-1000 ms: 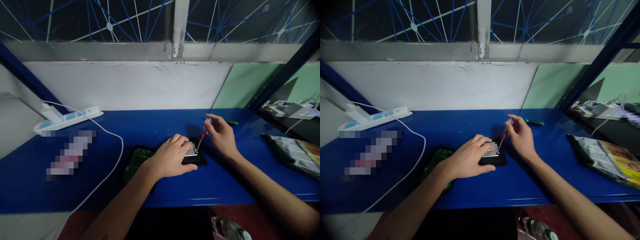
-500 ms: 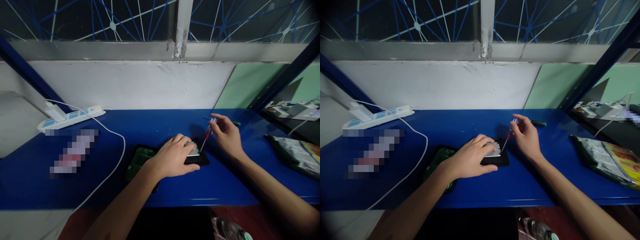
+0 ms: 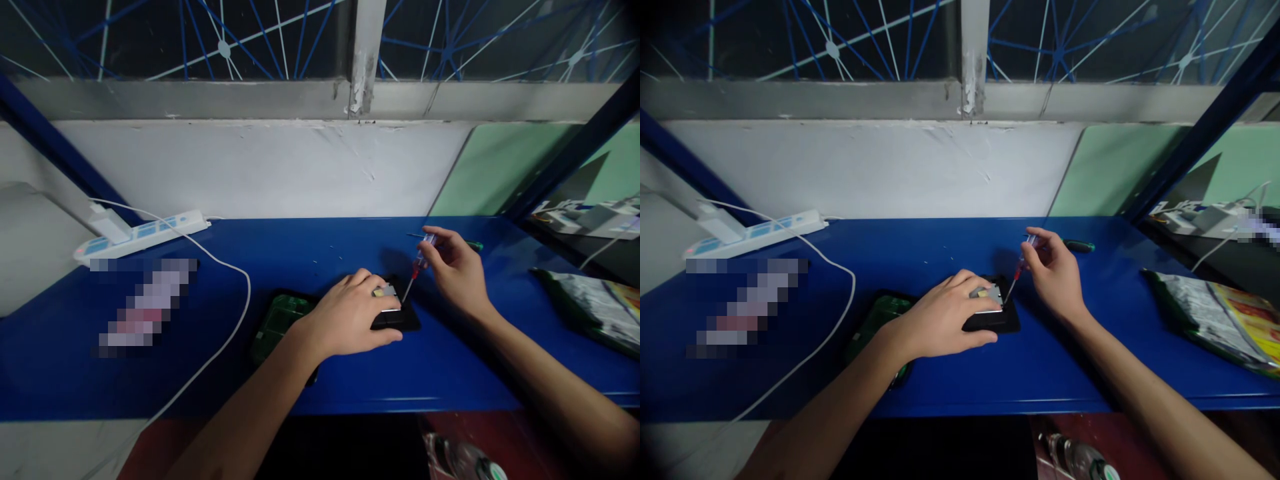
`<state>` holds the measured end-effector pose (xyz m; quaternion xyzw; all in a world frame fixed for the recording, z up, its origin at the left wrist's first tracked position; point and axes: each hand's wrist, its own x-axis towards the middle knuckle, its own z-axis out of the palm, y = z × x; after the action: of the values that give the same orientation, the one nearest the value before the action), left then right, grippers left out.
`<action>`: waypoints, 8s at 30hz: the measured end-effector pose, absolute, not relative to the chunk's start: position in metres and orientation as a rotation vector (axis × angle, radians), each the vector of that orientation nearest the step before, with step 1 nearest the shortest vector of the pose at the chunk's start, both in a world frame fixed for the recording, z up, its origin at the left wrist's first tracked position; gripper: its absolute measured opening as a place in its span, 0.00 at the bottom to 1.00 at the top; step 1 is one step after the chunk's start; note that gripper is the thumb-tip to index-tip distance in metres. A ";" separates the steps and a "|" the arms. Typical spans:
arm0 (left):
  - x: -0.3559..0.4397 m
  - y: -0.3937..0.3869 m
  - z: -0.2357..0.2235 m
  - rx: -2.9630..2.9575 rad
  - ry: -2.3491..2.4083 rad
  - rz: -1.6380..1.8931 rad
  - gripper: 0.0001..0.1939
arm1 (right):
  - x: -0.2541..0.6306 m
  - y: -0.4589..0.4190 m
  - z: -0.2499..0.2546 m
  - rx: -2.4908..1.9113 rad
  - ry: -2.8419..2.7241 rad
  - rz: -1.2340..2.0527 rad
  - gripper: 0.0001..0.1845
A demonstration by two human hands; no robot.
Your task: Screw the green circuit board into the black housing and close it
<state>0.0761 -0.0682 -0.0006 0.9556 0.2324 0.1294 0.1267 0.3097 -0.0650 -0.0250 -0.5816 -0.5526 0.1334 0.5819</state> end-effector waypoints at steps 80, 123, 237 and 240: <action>0.074 -0.065 -0.015 2.793 0.946 0.277 0.45 | 0.286 -0.096 -0.016 -1.064 -1.556 0.023 0.22; 0.074 -0.065 -0.011 2.777 0.961 0.221 0.47 | 0.286 -0.096 -0.017 -1.022 -1.544 0.052 0.26; 0.074 -0.064 -0.010 2.752 0.953 0.199 0.43 | 0.285 -0.100 -0.012 -1.087 -1.557 0.013 0.23; 0.074 -0.064 -0.009 2.755 0.961 0.192 0.43 | 0.287 -0.097 -0.013 -1.078 -1.517 -0.047 0.23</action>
<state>0.0739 -0.0640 -0.0090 0.9366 0.3267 0.0652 0.1084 0.2875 -0.0968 -0.0132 -0.4646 -0.6534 -0.0201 0.5973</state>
